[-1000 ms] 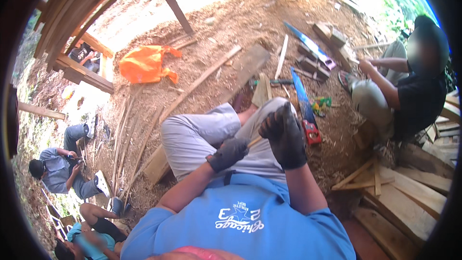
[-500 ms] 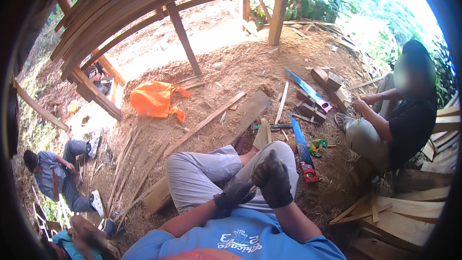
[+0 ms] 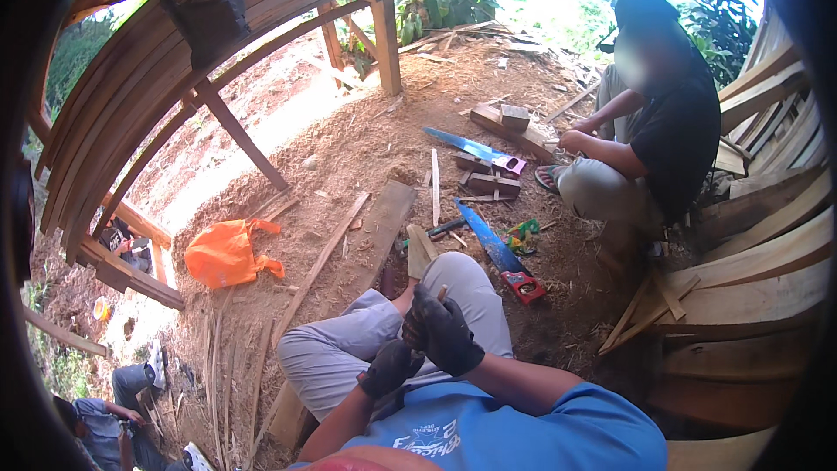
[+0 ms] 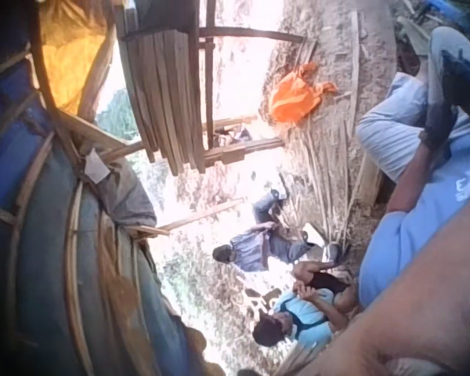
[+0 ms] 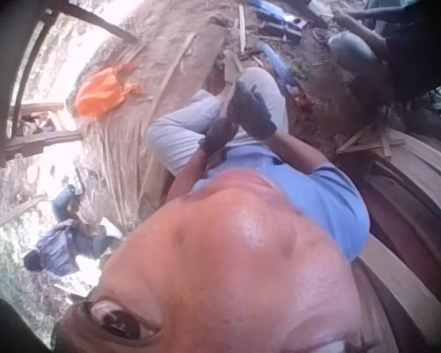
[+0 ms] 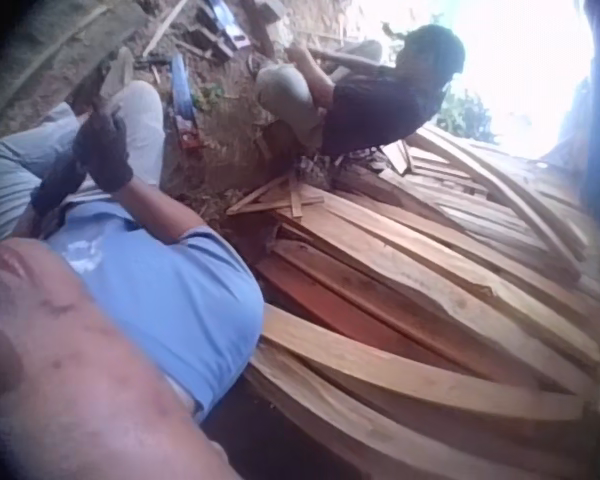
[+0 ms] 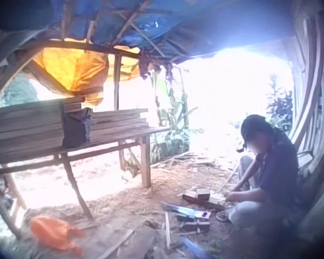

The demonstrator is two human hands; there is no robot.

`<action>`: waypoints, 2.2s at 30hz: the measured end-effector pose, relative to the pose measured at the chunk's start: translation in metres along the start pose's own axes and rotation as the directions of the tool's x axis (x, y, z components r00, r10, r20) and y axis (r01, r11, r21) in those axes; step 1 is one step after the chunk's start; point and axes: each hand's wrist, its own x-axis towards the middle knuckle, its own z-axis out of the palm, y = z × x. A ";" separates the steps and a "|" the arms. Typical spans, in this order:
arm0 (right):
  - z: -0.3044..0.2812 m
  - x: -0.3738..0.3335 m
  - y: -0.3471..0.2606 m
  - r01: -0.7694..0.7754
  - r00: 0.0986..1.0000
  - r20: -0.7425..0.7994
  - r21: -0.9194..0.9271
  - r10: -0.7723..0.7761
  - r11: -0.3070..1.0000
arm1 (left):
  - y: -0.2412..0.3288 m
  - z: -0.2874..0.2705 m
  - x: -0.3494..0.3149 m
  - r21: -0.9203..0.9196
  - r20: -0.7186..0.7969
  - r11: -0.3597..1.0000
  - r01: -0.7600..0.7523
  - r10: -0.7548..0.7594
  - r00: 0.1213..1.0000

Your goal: The person sits on the ground and uses a knife to sharpen a thin wooden stick. They hold the stick with one hand and scrape the blade along its length to create a point, repeating the motion on different sides of the stick.

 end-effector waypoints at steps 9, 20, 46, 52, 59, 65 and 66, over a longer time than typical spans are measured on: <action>0.008 0.015 -0.024 0.064 0.987 0.153 -0.056 -0.054 0.996 | 0.014 -0.025 0.008 0.104 -0.141 0.994 0.017 -0.002 0.990; 0.018 0.011 -0.041 0.056 0.998 0.008 0.065 -0.057 0.996 | 0.014 -0.021 0.012 0.163 -0.106 0.985 0.059 -0.042 0.993; 0.012 0.012 -0.008 0.025 0.999 -0.035 -0.026 -0.026 0.999 | 0.021 -0.030 0.022 0.058 -0.087 0.992 -0.109 0.114 0.990; 0.025 0.000 -0.057 0.117 0.980 0.142 0.163 -0.140 0.980 | 0.012 -0.023 0.009 0.111 -0.131 0.993 0.028 -0.014 0.991; 0.006 0.011 -0.021 0.141 0.990 -0.001 0.000 -0.141 0.990 | 0.024 -0.028 0.039 -0.012 -0.138 0.997 -0.075 0.072 0.988; 0.013 0.013 -0.057 0.232 0.961 0.142 0.057 -0.238 0.971 | 0.027 -0.028 0.022 0.183 -0.212 0.981 0.064 -0.024 0.977; 0.013 0.011 -0.037 0.200 0.979 0.044 0.008 -0.200 0.980 | 0.029 -0.029 0.033 0.133 -0.059 0.986 0.100 -0.093 0.994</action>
